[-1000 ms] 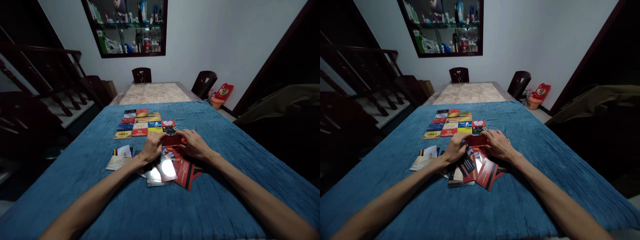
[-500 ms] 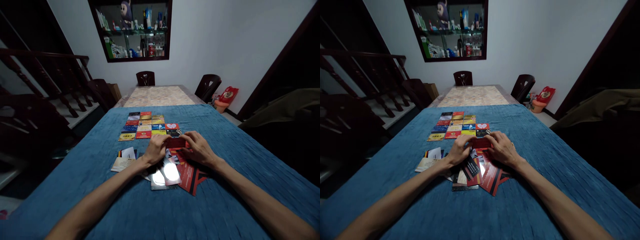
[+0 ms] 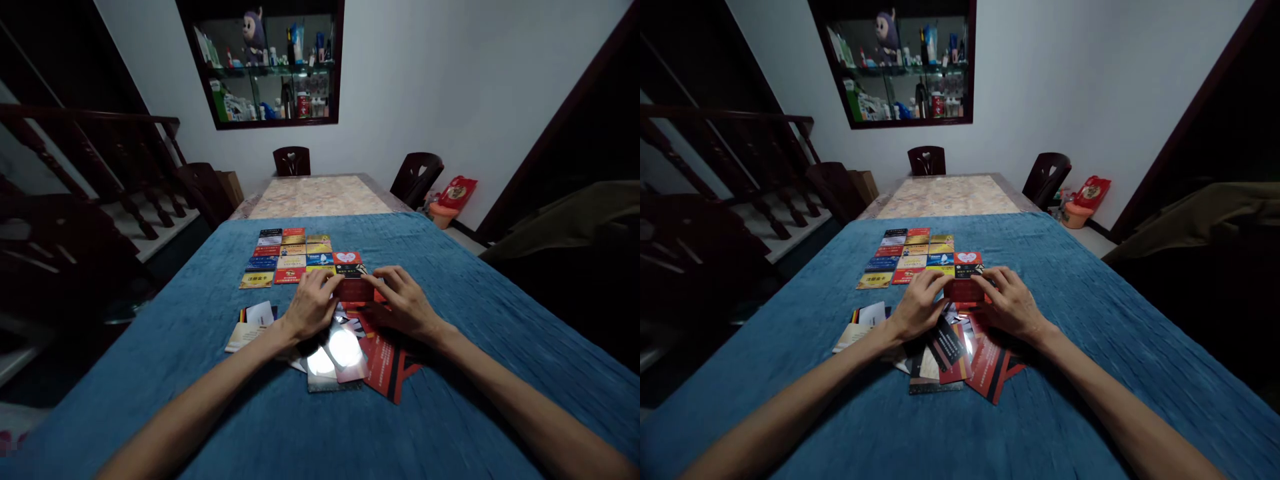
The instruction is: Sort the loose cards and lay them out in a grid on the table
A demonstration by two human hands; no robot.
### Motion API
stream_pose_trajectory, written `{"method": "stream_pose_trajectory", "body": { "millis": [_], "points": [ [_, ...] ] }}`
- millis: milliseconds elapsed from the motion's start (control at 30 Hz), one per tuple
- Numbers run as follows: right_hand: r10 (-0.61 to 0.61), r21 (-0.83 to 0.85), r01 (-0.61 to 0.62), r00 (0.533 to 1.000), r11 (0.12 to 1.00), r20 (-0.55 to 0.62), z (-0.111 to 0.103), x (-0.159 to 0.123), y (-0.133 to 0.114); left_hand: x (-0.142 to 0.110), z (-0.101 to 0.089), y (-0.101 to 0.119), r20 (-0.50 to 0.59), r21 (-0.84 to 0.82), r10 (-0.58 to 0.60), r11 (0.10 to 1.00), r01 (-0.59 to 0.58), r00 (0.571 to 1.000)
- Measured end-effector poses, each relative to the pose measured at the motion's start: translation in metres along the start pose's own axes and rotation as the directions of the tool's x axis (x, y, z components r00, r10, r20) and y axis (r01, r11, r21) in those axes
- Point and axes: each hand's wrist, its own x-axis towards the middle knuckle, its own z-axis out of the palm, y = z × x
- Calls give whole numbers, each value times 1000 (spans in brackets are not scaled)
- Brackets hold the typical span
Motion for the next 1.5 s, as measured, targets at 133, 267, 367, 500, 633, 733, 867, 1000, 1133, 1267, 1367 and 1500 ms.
{"method": "stream_pose_trajectory", "body": {
  "millis": [133, 267, 367, 500, 633, 733, 867, 1000, 1133, 1267, 1367, 1500],
  "points": [
    [-32, -18, 32, 999, 999, -6, -1, 7, -2, -4, -1, -5, -1, 110, 71, 991, -70, 997],
    [-47, 17, 46, 999, 999, 7, 0, 14, -1, -5, -2, -12, 17, 212, 135, 968, -135, 991],
    [-62, 43, 61, 998, 997, 19, 3, 20, 0, -4, -4, -18, 31, 271, 163, 948, -165, 986],
    [-68, 88, 62, 996, 994, 65, 9, 31, 3, -1, -13, -26, 46, 288, 165, 942, -172, 985],
    [-83, 130, 72, 994, 989, 76, 19, 47, 10, 5, -24, -38, 83, 275, 136, 949, -153, 987],
    [-72, 180, 52, 992, 982, 104, 31, 63, 18, 13, -32, -52, 112, 271, 86, 956, -113, 990],
    [-69, 230, 37, 989, 972, 134, 53, 88, 32, 27, -41, -76, 173, 280, -6, 959, -44, 985],
    [-68, 272, 22, 985, 962, 158, 84, 116, 50, 44, -45, -103, 224, 311, -103, 950, 29, 969],
    [-26, 284, -36, 977, 958, 213, 117, 142, 68, 61, -43, -135, 244, 339, -184, 936, 94, 952],
    [21, 302, -104, 964, 948, 266, 149, 163, 81, 76, -36, -167, 278, 334, -257, 929, 158, 925],
    [74, 288, -170, 946, 942, 317, 172, 175, 89, 86, -26, -191, 282, 320, -290, 927, 196, 914],
    [120, 265, -233, 917, 936, 381, 197, 189, 99, 99, -10, -220, 289, 316, -321, 921, 226, 902]
  ]
}}
